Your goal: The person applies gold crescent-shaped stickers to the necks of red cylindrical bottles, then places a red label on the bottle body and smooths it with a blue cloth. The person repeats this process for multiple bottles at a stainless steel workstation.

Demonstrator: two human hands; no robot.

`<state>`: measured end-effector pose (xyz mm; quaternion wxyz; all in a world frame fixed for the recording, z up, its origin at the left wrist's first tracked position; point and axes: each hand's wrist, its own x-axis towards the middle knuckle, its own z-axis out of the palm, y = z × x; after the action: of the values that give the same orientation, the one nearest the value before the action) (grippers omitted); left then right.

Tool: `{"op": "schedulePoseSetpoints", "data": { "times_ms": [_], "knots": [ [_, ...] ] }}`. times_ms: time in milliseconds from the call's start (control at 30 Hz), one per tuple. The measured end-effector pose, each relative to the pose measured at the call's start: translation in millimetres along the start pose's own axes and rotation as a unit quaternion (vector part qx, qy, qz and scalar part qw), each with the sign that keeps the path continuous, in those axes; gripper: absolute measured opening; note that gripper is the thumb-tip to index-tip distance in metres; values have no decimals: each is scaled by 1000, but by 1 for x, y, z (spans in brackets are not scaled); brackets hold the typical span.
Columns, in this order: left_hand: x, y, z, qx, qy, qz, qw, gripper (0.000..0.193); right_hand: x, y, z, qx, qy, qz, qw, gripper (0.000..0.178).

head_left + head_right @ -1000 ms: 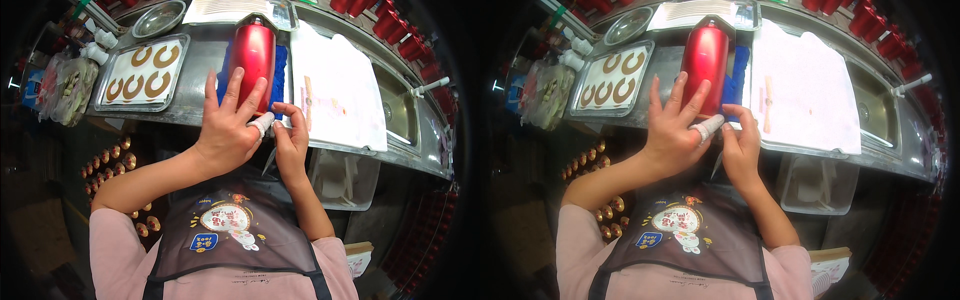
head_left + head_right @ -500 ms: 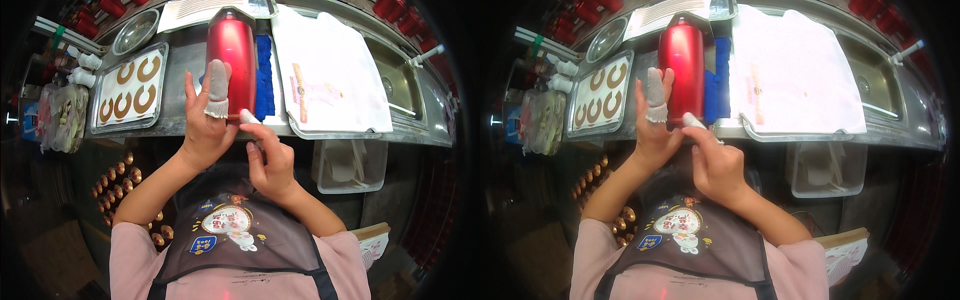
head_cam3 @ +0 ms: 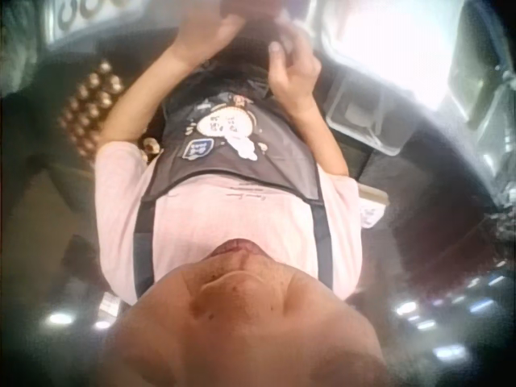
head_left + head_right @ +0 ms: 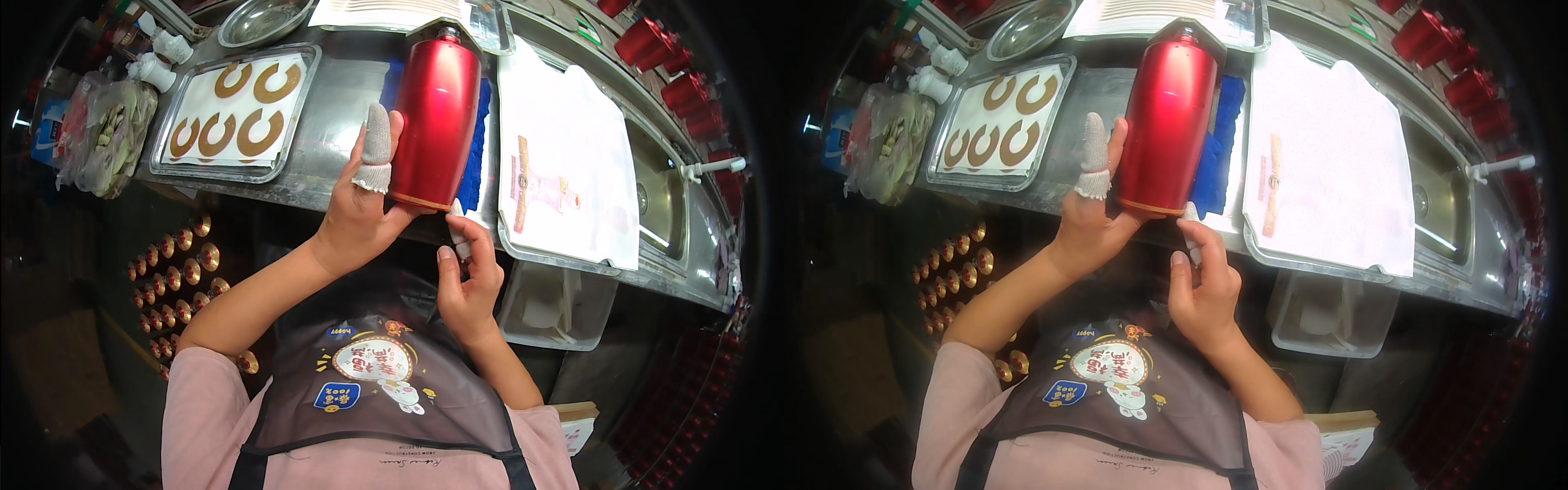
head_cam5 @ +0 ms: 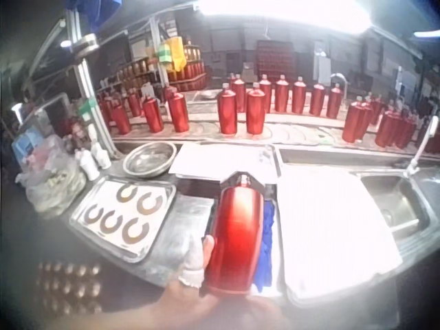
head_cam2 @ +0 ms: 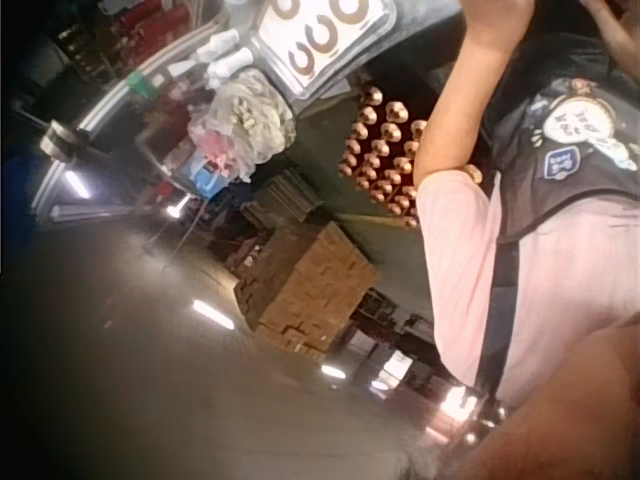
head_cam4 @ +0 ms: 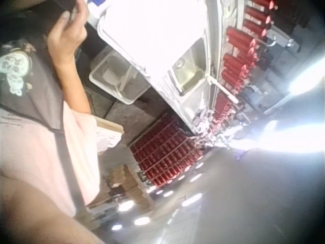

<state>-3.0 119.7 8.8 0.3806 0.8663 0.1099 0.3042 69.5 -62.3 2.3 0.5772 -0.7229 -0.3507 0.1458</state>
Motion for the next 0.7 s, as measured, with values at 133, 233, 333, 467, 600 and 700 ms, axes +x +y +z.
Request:
{"op": "schedulePoseSetpoints", "data": {
  "times_ms": [133,233,333,467,600,700],
  "knots": [
    [-1,-1,1,1,15,9,1000,104,2,2,2,-22,24,-36,999,38],
    [-1,-2,2,24,27,20,999,106,1,-2,2,-52,36,-70,995,38],
    [0,-1,4,14,40,21,999,107,-2,-11,-1,-73,14,-70,995,37],
    [1,-2,7,-11,55,25,998,104,-1,-19,-4,-119,-27,-107,987,39],
    [1,-2,9,-12,59,25,998,100,12,-23,-7,-186,-41,-199,961,43],
    [2,-3,10,-16,68,30,997,97,25,-29,-11,-258,-61,-278,923,46]
  ]
}}
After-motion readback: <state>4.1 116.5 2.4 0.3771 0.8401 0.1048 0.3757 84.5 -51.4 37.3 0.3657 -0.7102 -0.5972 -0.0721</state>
